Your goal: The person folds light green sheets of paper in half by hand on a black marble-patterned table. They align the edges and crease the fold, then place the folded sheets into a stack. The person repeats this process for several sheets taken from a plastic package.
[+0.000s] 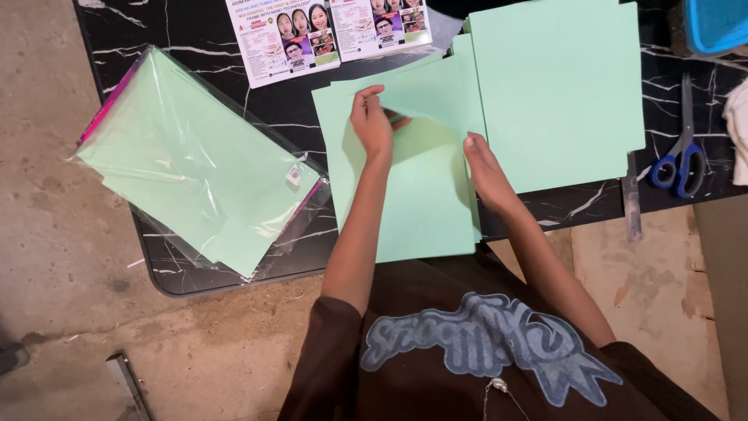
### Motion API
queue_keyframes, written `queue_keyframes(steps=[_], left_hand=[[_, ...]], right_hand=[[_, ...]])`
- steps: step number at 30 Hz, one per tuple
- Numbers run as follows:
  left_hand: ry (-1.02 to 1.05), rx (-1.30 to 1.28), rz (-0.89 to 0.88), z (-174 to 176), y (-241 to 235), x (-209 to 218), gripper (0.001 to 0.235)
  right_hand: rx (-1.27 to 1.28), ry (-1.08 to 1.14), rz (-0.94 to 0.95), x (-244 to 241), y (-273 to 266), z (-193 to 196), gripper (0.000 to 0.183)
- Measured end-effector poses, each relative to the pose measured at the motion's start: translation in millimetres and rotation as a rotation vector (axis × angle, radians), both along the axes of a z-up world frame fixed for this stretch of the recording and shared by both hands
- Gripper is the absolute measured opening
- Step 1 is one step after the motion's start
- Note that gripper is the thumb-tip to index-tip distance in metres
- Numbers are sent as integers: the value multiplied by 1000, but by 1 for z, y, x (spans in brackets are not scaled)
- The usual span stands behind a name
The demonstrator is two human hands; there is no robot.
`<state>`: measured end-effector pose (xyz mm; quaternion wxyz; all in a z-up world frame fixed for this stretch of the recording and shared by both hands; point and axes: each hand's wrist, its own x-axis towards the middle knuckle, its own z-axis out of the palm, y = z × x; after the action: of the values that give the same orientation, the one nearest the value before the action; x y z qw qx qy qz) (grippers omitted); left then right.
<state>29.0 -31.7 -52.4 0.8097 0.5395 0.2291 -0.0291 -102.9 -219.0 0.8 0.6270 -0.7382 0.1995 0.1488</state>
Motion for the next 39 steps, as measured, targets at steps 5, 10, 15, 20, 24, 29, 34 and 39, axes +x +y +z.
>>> queue_keyframes(steps=[5, 10, 15, 20, 24, 29, 34, 39], left_hand=[[-28, -48, -41, 7, -4, -3, 23], [-284, 505, -179, 48, 51, -45, 36], [-243, 1201, -62, 41, 187, -108, 52], [-97, 1555, -106, 59, 251, -182, 55], [-65, 1619, -312, 81, 251, -204, 82], [-90, 1630, -325, 62, 267, -215, 64], [-261, 1798, -317, 57, 277, -220, 27], [-246, 1654, -115, 84, 273, -213, 37]], right_hand=[[-27, 33, 34, 6, 13, 25, 54], [-80, 17, 66, 9, 12, 25, 60], [-58, 1, 59, 9, 6, 21, 55], [-43, 35, 43, 10, 11, 23, 55], [-31, 19, 44, 6, 8, 17, 54], [-14, -16, 54, 5, 6, 18, 54], [-20, 2, 49, 3, 5, 24, 54], [-15, -22, 56, 3, 5, 16, 54]])
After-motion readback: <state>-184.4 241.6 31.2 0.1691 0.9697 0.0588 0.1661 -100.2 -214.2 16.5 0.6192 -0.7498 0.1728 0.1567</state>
